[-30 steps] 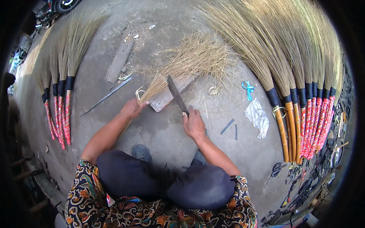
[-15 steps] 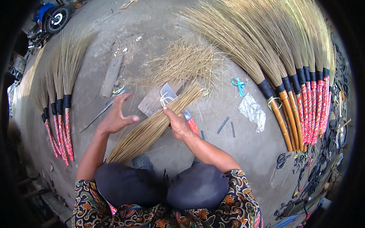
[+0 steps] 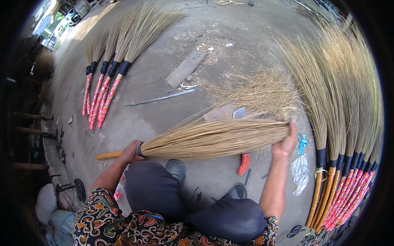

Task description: The person sits on the floor and repeatedly trims the bristles of handmade brooms using a machete and a wooden block. They pick up each broom, align the bristles, cut them to an even length, and set the finished broom aside.

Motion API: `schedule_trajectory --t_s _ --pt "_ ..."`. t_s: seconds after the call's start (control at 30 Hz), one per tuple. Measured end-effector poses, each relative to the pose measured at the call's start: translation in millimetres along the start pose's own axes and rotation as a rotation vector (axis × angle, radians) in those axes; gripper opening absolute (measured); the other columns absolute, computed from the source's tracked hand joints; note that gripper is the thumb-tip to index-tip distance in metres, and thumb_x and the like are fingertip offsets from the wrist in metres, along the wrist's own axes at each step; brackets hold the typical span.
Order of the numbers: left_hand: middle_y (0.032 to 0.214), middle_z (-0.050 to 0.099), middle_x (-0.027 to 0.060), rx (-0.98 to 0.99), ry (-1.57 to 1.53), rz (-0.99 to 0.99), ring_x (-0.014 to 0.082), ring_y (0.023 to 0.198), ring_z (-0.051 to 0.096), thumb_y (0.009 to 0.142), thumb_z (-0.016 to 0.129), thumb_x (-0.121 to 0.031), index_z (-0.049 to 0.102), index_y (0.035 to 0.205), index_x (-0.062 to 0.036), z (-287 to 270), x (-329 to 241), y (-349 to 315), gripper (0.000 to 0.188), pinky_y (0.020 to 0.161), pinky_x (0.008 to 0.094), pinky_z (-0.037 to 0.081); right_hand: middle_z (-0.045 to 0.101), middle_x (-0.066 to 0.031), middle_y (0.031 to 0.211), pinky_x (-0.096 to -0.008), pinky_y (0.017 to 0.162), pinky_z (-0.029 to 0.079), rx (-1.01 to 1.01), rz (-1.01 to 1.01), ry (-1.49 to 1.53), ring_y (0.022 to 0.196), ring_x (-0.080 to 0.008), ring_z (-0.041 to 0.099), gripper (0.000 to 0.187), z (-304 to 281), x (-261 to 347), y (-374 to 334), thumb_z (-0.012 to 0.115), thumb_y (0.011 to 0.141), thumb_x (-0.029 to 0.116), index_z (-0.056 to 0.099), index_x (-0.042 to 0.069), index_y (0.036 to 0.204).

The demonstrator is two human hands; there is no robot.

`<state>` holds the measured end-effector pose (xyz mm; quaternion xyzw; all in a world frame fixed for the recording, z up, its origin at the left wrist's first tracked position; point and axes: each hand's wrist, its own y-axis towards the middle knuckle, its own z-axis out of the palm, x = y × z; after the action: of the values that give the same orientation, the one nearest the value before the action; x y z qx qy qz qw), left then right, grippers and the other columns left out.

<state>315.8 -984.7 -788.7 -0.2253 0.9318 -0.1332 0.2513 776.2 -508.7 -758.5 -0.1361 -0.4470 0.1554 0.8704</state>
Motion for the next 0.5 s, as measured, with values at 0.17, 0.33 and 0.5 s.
schedule_trajectory --t_s 0.17,0.33,0.5 --pt "0.119 0.068 0.0187 -0.263 -0.015 -0.103 0.0392 0.116 0.064 0.072 0.088 -0.028 0.063 0.126 -0.0075 -65.8 -16.8 29.4 0.063 0.101 0.0463 0.052 0.066 -0.0123 0.105 -0.0474 0.104 0.057 -0.369 -0.533 0.105 0.100 -0.0263 0.066 0.028 -121.1 173.5 49.0 0.065 0.104 0.029 0.063 0.002 0.112" --pt "0.115 0.072 0.0236 -0.387 -0.106 -0.142 0.0425 0.110 0.069 0.072 0.091 -0.032 0.063 0.127 -0.0009 -174.3 1.2 121.8 0.069 0.094 0.0476 0.054 0.039 -0.0259 0.162 -0.0502 0.116 0.046 -0.512 -0.406 -0.239 0.146 -0.0402 0.047 0.083 -210.5 191.5 18.9 0.070 0.100 0.045 0.032 0.003 0.162" --pt "0.144 0.055 0.0299 -0.682 0.243 -0.396 0.0448 0.130 0.058 0.080 0.088 -0.048 0.053 0.146 -0.0008 -204.7 2.6 227.3 0.088 0.107 0.0483 0.050 0.041 -0.0225 0.161 -0.0460 0.108 0.047 -0.682 -0.219 -0.574 0.144 -0.0396 0.048 0.087 -267.3 123.6 -2.5 0.071 0.097 0.051 0.035 0.003 0.160"
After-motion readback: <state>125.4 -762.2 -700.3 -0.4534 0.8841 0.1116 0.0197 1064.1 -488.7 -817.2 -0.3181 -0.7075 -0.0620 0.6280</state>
